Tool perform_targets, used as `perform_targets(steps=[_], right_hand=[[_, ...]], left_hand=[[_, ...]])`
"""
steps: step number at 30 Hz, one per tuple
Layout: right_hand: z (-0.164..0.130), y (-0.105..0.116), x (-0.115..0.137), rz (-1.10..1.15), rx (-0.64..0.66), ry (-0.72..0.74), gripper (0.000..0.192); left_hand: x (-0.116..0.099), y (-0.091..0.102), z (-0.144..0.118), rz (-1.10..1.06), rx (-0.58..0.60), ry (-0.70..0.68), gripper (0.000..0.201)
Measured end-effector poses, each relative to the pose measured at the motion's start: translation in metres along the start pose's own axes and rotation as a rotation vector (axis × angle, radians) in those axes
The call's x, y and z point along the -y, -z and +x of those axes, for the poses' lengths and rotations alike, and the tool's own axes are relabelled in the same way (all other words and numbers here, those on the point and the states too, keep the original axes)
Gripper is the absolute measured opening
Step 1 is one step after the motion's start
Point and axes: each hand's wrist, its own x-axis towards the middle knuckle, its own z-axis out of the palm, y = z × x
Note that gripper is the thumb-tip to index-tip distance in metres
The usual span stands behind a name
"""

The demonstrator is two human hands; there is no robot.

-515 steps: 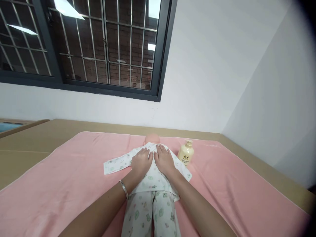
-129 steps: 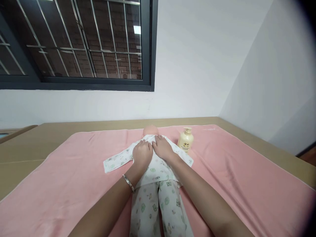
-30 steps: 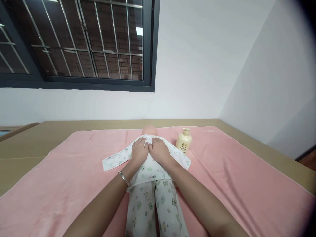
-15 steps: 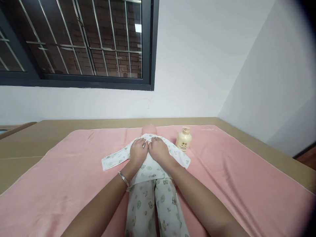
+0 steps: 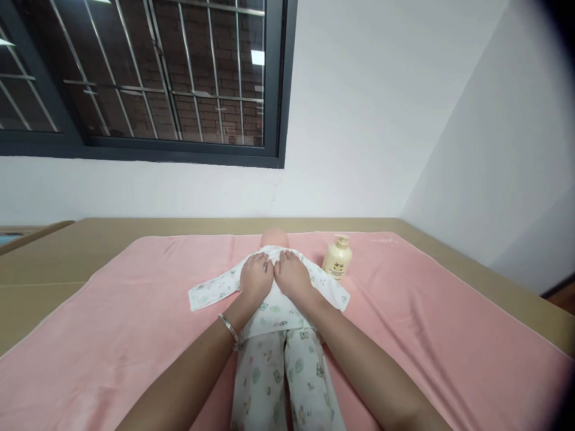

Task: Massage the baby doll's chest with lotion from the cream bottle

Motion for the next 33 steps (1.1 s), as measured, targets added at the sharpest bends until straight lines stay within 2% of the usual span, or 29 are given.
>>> perform_targets(steps=[5, 10, 19, 28, 33], right_hand=[[-0.006, 0.006, 0.009, -0.07, -0.006, -0.024, 0.034], [-0.006, 0.007, 0.01, -0.068, 0.014, -0.006, 0.032], [0.005, 0.0, -0.01, 0.158, 0.035, -0.027, 0.048], [0.002, -0.004, -0.009, 0.175, -0.009, -0.04, 0.048], [0.001, -0.005, -0.008, 0.179, 0.021, -0.046, 0.049]], left_hand=[[0.003, -0.001, 0.004, -0.014, 0.058, -0.005, 0.041], [0.006, -0.002, 0.005, -0.033, 0.054, -0.008, 0.04], [0.007, -0.006, 0.004, -0.07, 0.038, 0.012, 0.04], [0.006, -0.003, 0.002, -0.032, -0.01, -0.056, 0.039], [0.006, -0.003, 0.002, -0.043, -0.02, -0.057, 0.039]])
